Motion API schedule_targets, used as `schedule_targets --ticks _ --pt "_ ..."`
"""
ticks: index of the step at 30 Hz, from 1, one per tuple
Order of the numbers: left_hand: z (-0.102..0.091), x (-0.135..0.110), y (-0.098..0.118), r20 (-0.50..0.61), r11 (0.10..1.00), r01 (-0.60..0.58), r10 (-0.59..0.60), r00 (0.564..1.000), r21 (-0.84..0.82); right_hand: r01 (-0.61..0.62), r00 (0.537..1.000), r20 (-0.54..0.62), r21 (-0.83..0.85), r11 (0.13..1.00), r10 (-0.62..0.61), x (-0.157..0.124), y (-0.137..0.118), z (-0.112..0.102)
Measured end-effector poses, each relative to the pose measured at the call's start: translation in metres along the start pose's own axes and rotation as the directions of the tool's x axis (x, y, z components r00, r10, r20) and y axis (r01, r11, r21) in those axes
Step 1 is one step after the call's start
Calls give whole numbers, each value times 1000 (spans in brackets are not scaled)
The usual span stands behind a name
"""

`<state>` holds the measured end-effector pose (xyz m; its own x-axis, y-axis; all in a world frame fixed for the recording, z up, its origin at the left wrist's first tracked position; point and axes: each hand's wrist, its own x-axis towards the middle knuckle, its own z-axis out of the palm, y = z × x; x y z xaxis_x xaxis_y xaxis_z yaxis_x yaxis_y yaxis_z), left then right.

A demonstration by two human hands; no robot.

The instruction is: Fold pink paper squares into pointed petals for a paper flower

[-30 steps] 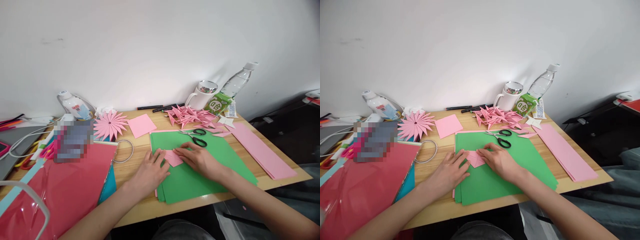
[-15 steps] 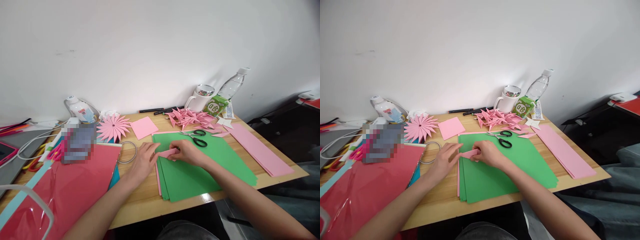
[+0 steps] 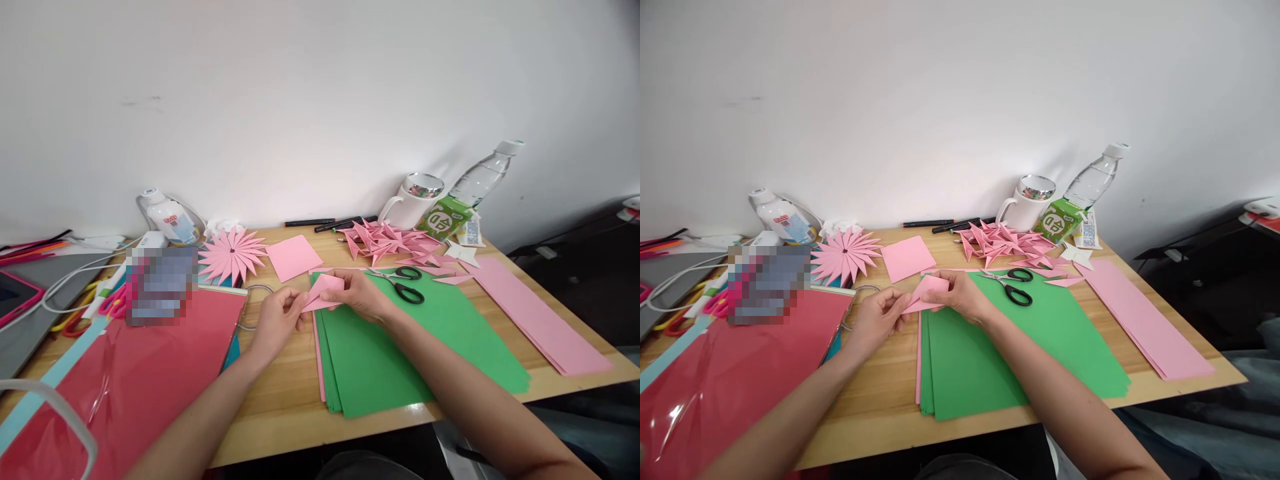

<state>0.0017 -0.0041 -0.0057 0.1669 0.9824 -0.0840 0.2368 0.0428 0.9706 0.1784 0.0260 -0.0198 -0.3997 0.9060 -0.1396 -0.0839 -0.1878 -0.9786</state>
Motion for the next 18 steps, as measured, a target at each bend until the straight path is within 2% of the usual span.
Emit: schedule_targets --ticks 3,7,12,15,18 --pt "0 0 0 -4 998 36 -36 999 -48 6 999 -33 20 1000 -6 -3 1 0" --pt "-1 1 -2 82 993 90 -84 993 -70 29 991 -135 40 999 -23 -4 -1 -3" --pt "-2 1 -1 214 992 115 -100 972 -57 19 979 -201 75 997 -3 -4 -3 -7" --pt "-1 -1 4 223 999 38 -40 974 14 17 978 -211 73 997 -1 -5 -3 -7" --pt "2 -6 8 146 982 -93 68 987 165 20 976 -217 100 995 2 -6 -2 -4"
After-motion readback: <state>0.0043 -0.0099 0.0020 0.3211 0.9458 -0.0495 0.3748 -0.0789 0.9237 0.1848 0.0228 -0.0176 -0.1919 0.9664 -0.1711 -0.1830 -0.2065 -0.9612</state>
